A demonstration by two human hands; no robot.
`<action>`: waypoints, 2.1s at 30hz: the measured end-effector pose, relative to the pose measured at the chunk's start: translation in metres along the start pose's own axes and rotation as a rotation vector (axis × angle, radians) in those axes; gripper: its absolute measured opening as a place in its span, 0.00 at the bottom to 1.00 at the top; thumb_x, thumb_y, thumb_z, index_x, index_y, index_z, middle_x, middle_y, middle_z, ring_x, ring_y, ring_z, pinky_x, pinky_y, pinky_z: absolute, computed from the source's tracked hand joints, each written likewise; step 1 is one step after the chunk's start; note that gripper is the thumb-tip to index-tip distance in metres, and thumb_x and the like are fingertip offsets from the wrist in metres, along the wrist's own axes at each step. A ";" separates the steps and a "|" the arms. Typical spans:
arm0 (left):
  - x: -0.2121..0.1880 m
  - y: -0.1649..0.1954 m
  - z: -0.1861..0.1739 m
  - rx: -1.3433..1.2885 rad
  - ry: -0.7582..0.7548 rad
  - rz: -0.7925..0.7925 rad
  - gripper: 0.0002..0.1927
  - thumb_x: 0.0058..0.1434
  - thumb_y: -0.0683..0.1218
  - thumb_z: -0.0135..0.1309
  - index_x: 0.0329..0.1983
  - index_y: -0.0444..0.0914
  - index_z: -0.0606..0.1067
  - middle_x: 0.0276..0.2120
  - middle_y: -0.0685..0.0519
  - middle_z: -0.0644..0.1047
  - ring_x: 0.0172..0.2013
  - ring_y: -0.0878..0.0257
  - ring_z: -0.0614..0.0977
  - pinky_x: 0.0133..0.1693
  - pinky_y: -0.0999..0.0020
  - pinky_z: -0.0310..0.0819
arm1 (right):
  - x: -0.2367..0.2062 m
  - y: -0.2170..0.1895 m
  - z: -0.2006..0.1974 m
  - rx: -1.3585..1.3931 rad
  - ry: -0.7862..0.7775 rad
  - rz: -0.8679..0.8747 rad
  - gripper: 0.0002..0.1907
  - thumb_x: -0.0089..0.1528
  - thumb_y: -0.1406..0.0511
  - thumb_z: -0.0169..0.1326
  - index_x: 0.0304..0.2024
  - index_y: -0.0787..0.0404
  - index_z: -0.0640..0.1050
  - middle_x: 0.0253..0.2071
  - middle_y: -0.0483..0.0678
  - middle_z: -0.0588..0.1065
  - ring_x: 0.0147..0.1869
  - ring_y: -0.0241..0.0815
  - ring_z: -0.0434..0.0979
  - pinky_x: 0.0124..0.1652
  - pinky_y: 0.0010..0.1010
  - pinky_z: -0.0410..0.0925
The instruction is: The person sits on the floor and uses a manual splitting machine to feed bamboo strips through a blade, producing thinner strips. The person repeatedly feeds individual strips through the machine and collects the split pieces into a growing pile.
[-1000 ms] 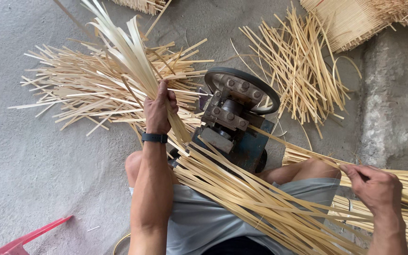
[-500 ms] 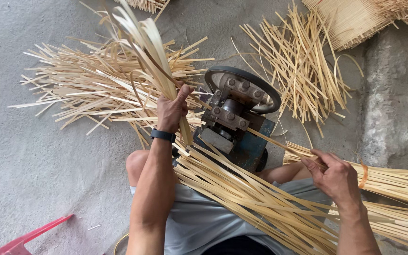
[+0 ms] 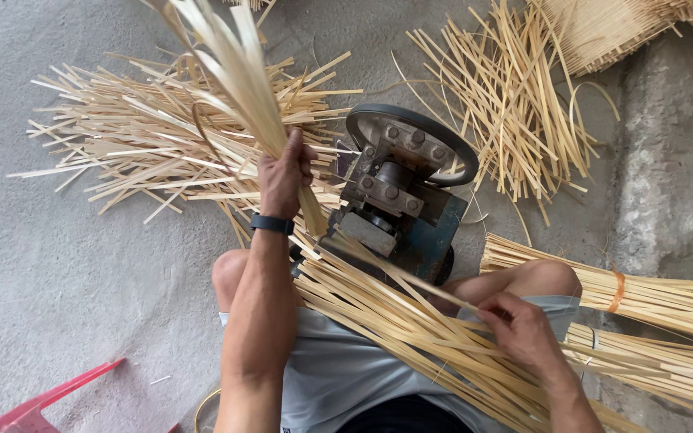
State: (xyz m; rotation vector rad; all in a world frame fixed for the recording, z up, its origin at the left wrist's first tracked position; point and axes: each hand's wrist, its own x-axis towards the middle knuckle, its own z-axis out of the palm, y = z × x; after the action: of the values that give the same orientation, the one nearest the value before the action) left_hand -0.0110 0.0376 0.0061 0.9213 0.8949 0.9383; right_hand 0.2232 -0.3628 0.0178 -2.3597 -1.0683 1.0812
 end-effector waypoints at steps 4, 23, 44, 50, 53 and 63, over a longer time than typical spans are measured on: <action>0.005 0.005 -0.012 -0.108 0.073 0.075 0.14 0.69 0.52 0.57 0.42 0.36 0.75 0.23 0.53 0.76 0.21 0.67 0.77 0.22 0.71 0.76 | -0.005 0.005 -0.009 0.077 0.132 -0.085 0.11 0.57 0.63 0.62 0.41 0.59 0.82 0.34 0.46 0.83 0.35 0.36 0.85 0.36 0.27 0.78; -0.012 0.017 -0.004 -0.128 0.109 -0.051 0.22 0.57 0.55 0.67 0.44 0.36 0.76 0.22 0.57 0.73 0.16 0.72 0.71 0.17 0.78 0.64 | -0.008 0.049 -0.090 -0.198 0.705 -0.211 0.07 0.66 0.60 0.66 0.39 0.57 0.85 0.32 0.43 0.80 0.31 0.30 0.77 0.29 0.21 0.70; -0.006 0.002 0.006 -0.001 -0.003 -0.072 0.24 0.58 0.59 0.64 0.44 0.35 0.77 0.34 0.48 0.83 0.17 0.72 0.70 0.17 0.76 0.66 | 0.007 -0.001 -0.009 -0.067 -0.108 0.129 0.11 0.62 0.58 0.62 0.44 0.54 0.86 0.33 0.45 0.85 0.31 0.42 0.81 0.33 0.33 0.75; -0.006 0.003 0.004 -0.037 0.025 -0.062 0.22 0.60 0.57 0.64 0.45 0.35 0.76 0.31 0.49 0.82 0.17 0.73 0.69 0.17 0.77 0.64 | -0.007 0.045 -0.068 0.104 0.359 -0.213 0.09 0.57 0.59 0.64 0.37 0.53 0.87 0.28 0.41 0.80 0.32 0.31 0.77 0.29 0.25 0.72; -0.007 0.004 0.003 -0.075 0.007 -0.042 0.23 0.60 0.56 0.65 0.45 0.34 0.75 0.32 0.49 0.81 0.17 0.73 0.69 0.17 0.77 0.64 | -0.009 0.054 -0.088 0.003 0.542 -0.205 0.08 0.62 0.58 0.63 0.39 0.53 0.85 0.30 0.41 0.79 0.33 0.31 0.75 0.31 0.26 0.69; -0.011 0.005 0.010 -0.039 0.026 -0.056 0.25 0.52 0.51 0.71 0.48 0.35 0.75 0.32 0.55 0.79 0.19 0.73 0.72 0.19 0.77 0.66 | 0.027 -0.012 -0.039 -0.227 0.618 -0.415 0.14 0.63 0.58 0.59 0.48 0.55 0.83 0.41 0.47 0.79 0.39 0.38 0.78 0.38 0.32 0.75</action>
State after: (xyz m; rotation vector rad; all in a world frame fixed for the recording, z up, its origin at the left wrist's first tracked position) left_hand -0.0069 0.0265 0.0164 0.8490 0.9173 0.9186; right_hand 0.2579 -0.3345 0.0363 -2.2402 -1.3782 0.0719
